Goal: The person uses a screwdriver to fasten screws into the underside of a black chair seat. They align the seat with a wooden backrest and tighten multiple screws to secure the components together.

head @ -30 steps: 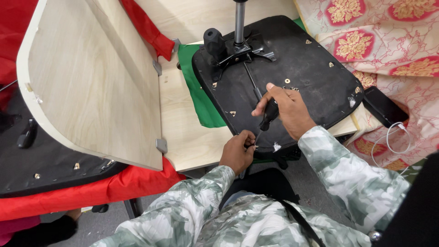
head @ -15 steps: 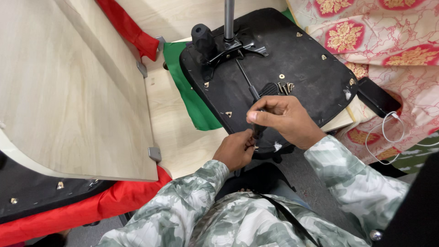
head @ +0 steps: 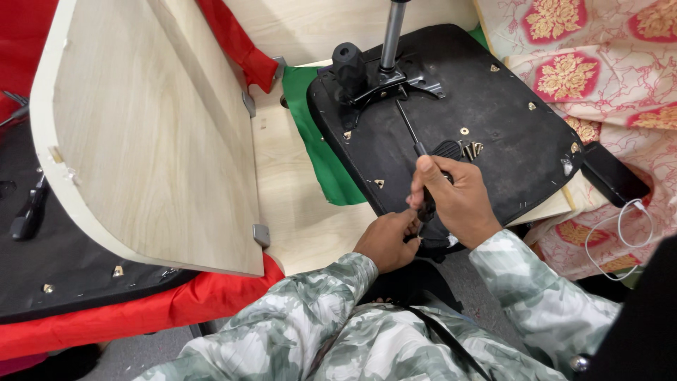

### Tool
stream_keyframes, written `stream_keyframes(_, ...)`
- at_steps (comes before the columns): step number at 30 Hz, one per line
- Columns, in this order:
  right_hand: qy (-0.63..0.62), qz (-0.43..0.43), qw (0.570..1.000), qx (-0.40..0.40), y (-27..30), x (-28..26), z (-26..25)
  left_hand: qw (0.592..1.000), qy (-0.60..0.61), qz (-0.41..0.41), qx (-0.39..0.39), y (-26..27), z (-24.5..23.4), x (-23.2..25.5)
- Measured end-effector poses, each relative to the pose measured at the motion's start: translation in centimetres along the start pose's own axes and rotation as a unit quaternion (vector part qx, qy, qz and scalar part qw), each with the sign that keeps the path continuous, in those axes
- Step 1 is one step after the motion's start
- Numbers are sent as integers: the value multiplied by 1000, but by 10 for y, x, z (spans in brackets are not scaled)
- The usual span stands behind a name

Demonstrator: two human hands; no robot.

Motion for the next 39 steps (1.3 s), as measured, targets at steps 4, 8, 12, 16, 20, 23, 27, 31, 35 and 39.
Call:
stream_keyframes(4,-101,-23,995,11,8,3,0,1000,-6,2,-7,0,1,-2)
stream_keyframes(8,-123,-33,991,-27,20,-3,-9,1000,3,-14,-4,2,3,-3)
stream_keyframes(12,10,3,999,-46,24,-11,-30,1000,-2,-16,10,2,4,-1)
stream_keyframes(16,-3,-16,999,-43,17,-8,-44,999,12,-33,11,4,5,-1)
stream_keyframes(20,9,-14,1000,-26,10,6,-40,1000,10,-24,10,5,7,0)
stream_keyframes(23,15,-19,999,-34,7,9,-29,1000,-4,-8,10,4,7,1)
stream_keyframes(27,-140,-30,988,-55,-3,-2,-6,1000,-3,-25,0,4,6,0)
stream_keyframes(31,-22,-30,997,-71,-4,-5,-5,998,35,-24,40,7,8,-1)
stream_keyframes(35,-15,-37,998,-43,-5,4,-11,998,37,-32,35,4,7,-5)
stream_keyframes(39,-137,-53,989,-11,4,9,-18,999,12,2,34,8,7,-5)
Point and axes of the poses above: each hand's wrist, its own y-axis away from the middle knuckle, its own z-axis out of the palm, x = y × z, the point moved 2 cm from there along -y, towards the middle knuckle, and after that the axes turned 8 degrees about y, right-handed, at the moved point
